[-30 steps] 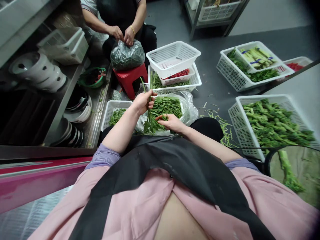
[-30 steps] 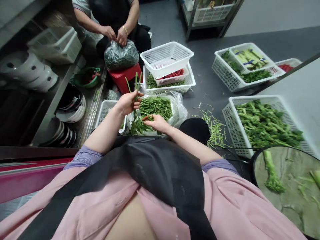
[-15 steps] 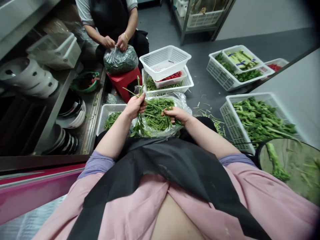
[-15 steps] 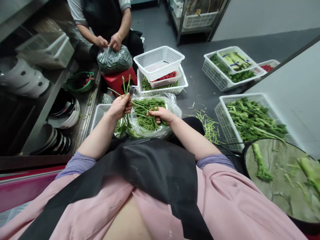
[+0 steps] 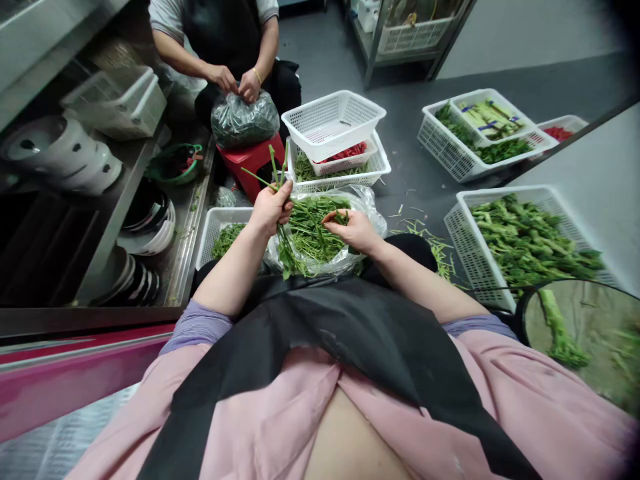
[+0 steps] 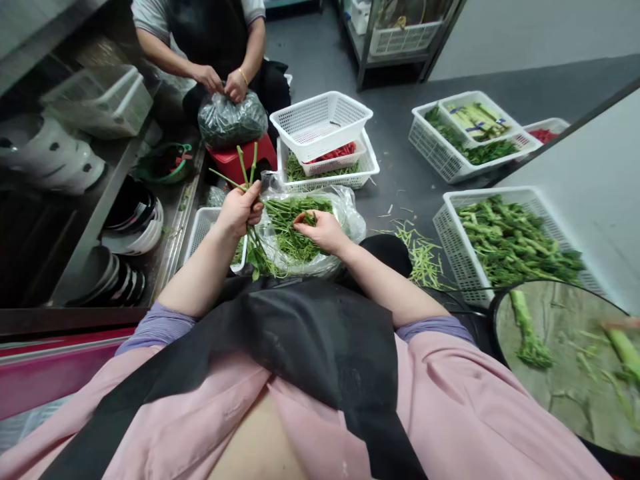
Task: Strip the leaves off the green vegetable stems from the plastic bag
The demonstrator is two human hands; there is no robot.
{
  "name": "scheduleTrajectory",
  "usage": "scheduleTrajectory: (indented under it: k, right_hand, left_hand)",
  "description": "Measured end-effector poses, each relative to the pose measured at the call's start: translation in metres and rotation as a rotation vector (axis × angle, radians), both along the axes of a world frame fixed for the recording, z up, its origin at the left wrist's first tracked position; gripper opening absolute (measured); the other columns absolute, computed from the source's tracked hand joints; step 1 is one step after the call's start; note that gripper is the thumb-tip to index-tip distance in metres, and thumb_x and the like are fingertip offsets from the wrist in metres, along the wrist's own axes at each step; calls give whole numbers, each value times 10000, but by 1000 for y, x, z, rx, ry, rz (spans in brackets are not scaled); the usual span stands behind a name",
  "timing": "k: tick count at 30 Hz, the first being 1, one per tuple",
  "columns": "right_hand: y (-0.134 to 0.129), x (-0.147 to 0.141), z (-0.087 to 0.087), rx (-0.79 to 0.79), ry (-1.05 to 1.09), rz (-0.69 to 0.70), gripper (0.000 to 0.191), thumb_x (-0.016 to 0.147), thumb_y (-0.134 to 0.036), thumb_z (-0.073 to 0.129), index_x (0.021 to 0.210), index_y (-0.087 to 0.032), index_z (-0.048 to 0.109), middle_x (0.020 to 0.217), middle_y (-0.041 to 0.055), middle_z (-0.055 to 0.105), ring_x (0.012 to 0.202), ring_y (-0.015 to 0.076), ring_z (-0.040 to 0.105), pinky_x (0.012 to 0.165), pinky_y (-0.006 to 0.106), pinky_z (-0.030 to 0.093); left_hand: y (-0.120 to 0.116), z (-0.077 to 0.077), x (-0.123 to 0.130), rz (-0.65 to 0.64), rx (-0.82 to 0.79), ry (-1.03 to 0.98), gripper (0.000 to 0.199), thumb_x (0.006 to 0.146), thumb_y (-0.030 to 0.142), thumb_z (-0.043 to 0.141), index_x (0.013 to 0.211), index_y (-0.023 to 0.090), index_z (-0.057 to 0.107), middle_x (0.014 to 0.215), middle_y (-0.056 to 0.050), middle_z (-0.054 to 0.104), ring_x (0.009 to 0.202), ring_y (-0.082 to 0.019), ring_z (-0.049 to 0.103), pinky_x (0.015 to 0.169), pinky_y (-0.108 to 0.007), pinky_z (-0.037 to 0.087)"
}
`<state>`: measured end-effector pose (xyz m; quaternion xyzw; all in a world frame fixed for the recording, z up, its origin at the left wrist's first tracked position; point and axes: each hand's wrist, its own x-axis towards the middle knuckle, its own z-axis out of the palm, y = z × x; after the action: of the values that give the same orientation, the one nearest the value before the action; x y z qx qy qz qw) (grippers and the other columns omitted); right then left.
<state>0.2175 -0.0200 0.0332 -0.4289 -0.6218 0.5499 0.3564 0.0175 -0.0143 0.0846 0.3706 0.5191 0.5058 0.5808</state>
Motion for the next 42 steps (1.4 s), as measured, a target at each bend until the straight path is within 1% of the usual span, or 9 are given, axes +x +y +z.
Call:
scheduleTrajectory:
  k: [3,7,14,18,26,30,34,38,42]
  right_hand:
    - [-6,-7,-6,317,-296,6,143,721,-275,691,773,-144,671,722,42,640,684,157,564,700,287,442]
    - [-8,-14,-19,479,-425,27,142,796,-246,570,730,-149,651,779,85,664,762,186,595,753,299,436]
    - [12,-11,-65,54,-214,-167,268,840,-279,451,820,-122,668,602,29,596,564,146,524,591,266,437]
    - [27,-5,-93,-29,-581,-277,279,858,-247,453,864,-102,692,806,112,694,757,194,627,742,288,471]
    - [29,-12,-115,3,-1010,-23,276,897,-253,530,1047,-75,679,1057,215,682,1015,255,645,864,301,455]
    - [25,-13,-101,79,-886,-62,243,849,-253,594,1009,-93,683,994,172,695,962,241,644,836,290,458]
    - [19,-9,-61,31,-329,-194,203,855,-291,560,866,-121,670,607,21,570,567,136,531,595,258,443]
    - [14,-7,-15,-153,301,-2,323,823,-413,614,971,-127,640,468,-94,315,393,60,249,395,210,275]
    - [9,-9,18,-20,392,70,364,776,-445,679,946,-126,645,486,-79,388,420,59,308,410,208,292]
  left_hand:
    - [-1,0,4,42,28,40,391,783,459,700,807,205,403,492,113,370,315,-14,259,332,-140,165]
    - [-3,-2,4,117,75,75,388,762,438,730,798,200,426,481,103,375,320,-23,286,327,-153,156]
    - [-14,24,-16,337,239,25,326,783,375,728,779,198,454,471,106,337,313,-19,284,328,-170,130]
    - [-18,49,-34,438,299,-25,277,827,339,687,761,199,458,470,106,328,303,-16,269,323,-170,118]
    - [-15,64,-59,548,186,-170,372,954,344,490,641,177,381,427,91,314,295,-19,235,308,-139,137]
    - [-12,60,-74,510,69,-303,403,881,372,612,623,176,372,429,96,302,289,-10,238,288,-123,150]
    - [-7,53,-81,426,-20,-404,402,903,363,580,617,176,368,423,100,281,283,-11,232,272,-116,149]
    - [-3,47,-76,359,-74,-455,411,933,359,528,613,174,350,422,99,278,283,-9,238,266,-110,148]
    - [-1,43,-64,316,-114,-439,411,958,361,476,616,173,348,421,99,272,283,-9,237,264,-106,150]
